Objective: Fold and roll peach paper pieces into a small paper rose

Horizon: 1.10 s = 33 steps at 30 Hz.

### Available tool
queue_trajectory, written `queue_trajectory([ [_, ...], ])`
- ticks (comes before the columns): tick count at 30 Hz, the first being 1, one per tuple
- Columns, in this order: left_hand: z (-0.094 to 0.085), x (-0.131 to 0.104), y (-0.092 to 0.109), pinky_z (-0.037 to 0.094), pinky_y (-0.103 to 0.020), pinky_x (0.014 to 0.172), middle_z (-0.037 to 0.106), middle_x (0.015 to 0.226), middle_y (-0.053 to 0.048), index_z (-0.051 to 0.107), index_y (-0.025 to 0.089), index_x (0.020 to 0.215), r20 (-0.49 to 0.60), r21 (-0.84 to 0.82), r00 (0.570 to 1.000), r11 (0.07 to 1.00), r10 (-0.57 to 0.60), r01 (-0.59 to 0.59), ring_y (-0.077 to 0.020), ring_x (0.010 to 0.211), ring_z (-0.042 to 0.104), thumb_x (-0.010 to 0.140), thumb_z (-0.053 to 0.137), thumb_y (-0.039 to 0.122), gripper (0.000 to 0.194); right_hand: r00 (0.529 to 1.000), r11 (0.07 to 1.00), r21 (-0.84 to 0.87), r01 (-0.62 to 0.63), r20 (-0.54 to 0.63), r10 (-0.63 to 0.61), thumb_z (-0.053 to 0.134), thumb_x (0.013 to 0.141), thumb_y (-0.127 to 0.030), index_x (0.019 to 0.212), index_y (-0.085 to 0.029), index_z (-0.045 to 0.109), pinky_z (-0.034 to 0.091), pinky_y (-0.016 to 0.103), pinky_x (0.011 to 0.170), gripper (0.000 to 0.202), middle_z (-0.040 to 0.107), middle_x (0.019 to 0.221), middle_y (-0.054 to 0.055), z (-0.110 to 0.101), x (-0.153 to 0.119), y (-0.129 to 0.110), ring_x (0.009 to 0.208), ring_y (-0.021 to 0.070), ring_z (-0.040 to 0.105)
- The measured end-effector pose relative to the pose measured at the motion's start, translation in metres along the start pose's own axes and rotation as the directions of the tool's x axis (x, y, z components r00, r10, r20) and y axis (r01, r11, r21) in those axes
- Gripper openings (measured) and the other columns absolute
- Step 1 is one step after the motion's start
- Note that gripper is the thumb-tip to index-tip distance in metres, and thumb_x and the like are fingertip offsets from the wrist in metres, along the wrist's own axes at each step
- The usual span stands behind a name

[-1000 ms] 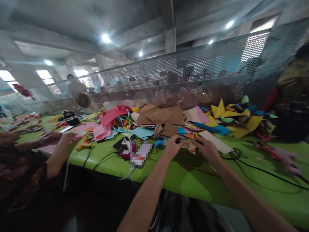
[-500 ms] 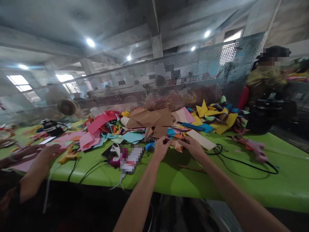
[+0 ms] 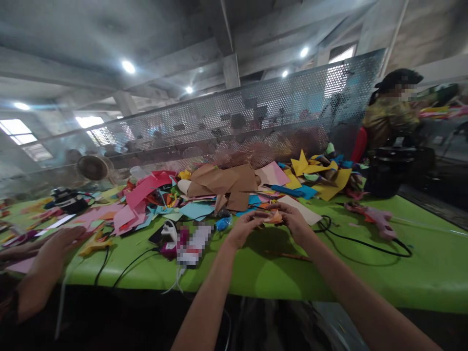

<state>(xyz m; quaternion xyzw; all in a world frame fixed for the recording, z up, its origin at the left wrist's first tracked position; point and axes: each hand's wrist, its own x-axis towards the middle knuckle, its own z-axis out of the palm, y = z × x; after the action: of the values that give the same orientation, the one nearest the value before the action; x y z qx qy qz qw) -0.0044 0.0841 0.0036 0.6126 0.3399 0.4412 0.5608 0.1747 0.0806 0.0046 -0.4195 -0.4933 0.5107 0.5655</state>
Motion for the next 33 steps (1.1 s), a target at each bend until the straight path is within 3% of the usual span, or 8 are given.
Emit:
queue_trajectory([
  [3,0.0,0.0,-0.001,0.047,-0.024,0.07,0.073,0.097,-0.008,0.076,0.016,0.099,0.01,-0.007,1.0,1.0,-0.018,0.018,-0.013,0.074,0.062,0.06,0.086,0.044,0.049,0.999,1.0,0.001,0.011,-0.037,-0.011,0.071,0.062,-0.041,0.085,-0.018,0.071,0.042,0.027,0.05,0.032,0.067,0.065,0.001,-0.001,0.001,-0.001,0.051,0.0138,0.055],
  [5,-0.002,0.003,-0.004,0.045,-0.023,0.066,0.072,0.085,-0.006,0.077,0.014,0.097,-0.051,-0.005,0.998,1.0,-0.019,0.019,-0.0109,0.066,0.059,0.058,0.086,0.048,0.053,0.996,0.999,-0.014,0.036,-0.078,-0.037,0.069,0.068,-0.05,0.09,-0.019,0.072,0.041,0.027,0.051,0.038,0.066,0.066,0.002,-0.001,0.001,-0.003,0.052,0.0137,0.054],
  [8,-0.005,0.009,-0.009,0.044,-0.023,0.062,0.071,0.078,-0.005,0.077,0.013,0.096,-0.155,0.005,0.988,1.0,-0.003,0.004,-0.0089,0.06,0.055,0.059,0.084,0.054,0.056,0.989,0.994,-0.046,0.098,-0.109,-0.102,0.063,0.076,-0.061,0.096,-0.02,0.072,0.043,0.028,0.059,0.047,0.071,0.083,0.005,-0.001,0.0,-0.009,0.069,0.0172,0.06],
  [12,-0.006,0.011,-0.011,0.046,-0.024,0.061,0.073,0.078,-0.007,0.077,0.013,0.096,-0.187,0.035,0.982,0.999,0.015,-0.008,-0.0096,0.059,0.054,0.061,0.081,0.056,0.056,0.982,0.982,-0.085,0.168,-0.073,-0.174,0.072,0.066,-0.067,0.094,-0.02,0.071,0.047,0.032,0.075,0.054,0.072,0.1,0.008,0.002,-0.001,-0.014,0.092,0.0245,0.063],
  [18,0.001,0.005,-0.007,0.049,-0.027,0.07,0.073,0.089,-0.009,0.078,0.015,0.092,-0.102,0.116,0.992,0.991,0.077,-0.066,-0.0163,0.077,0.062,0.065,0.081,0.049,0.044,0.981,0.974,-0.146,0.175,-0.052,-0.185,0.08,0.06,-0.062,0.071,-0.019,0.062,0.045,0.031,0.065,0.048,0.065,0.068,0.003,0.003,0.001,-0.008,0.068,0.0191,0.058],
  [23,0.004,0.006,-0.005,0.052,-0.029,0.08,0.063,0.121,-0.011,0.078,0.018,0.083,-0.082,0.163,0.984,0.976,0.161,-0.146,-0.021,0.1,0.062,0.059,0.085,0.038,0.031,0.98,0.973,-0.136,0.187,-0.037,-0.193,0.078,0.062,-0.062,0.065,-0.021,0.055,0.043,0.029,0.06,0.047,0.058,0.062,-0.001,0.003,0.001,-0.006,0.061,0.0155,0.053],
  [28,0.006,0.005,-0.006,0.054,-0.03,0.069,0.072,0.093,-0.009,0.078,0.015,0.09,-0.032,0.134,0.993,0.985,0.117,-0.112,-0.0183,0.077,0.065,0.068,0.078,0.044,0.036,0.985,0.977,-0.122,0.174,0.01,-0.174,0.077,0.063,-0.063,0.064,-0.02,0.057,0.047,0.03,0.064,0.048,0.062,0.064,0.001,0.005,-0.001,-0.005,0.064,0.017,0.057],
  [33,0.006,0.005,-0.008,0.056,-0.036,0.076,0.075,0.086,-0.007,0.078,0.015,0.091,-0.033,0.098,0.997,0.993,0.071,-0.067,-0.0195,0.074,0.067,0.066,0.08,0.046,0.041,0.985,0.978,-0.128,0.164,-0.025,-0.168,0.075,0.062,-0.066,0.062,-0.019,0.059,0.044,0.028,0.06,0.049,0.062,0.062,0.001,0.004,-0.001,-0.005,0.061,0.0159,0.055],
])
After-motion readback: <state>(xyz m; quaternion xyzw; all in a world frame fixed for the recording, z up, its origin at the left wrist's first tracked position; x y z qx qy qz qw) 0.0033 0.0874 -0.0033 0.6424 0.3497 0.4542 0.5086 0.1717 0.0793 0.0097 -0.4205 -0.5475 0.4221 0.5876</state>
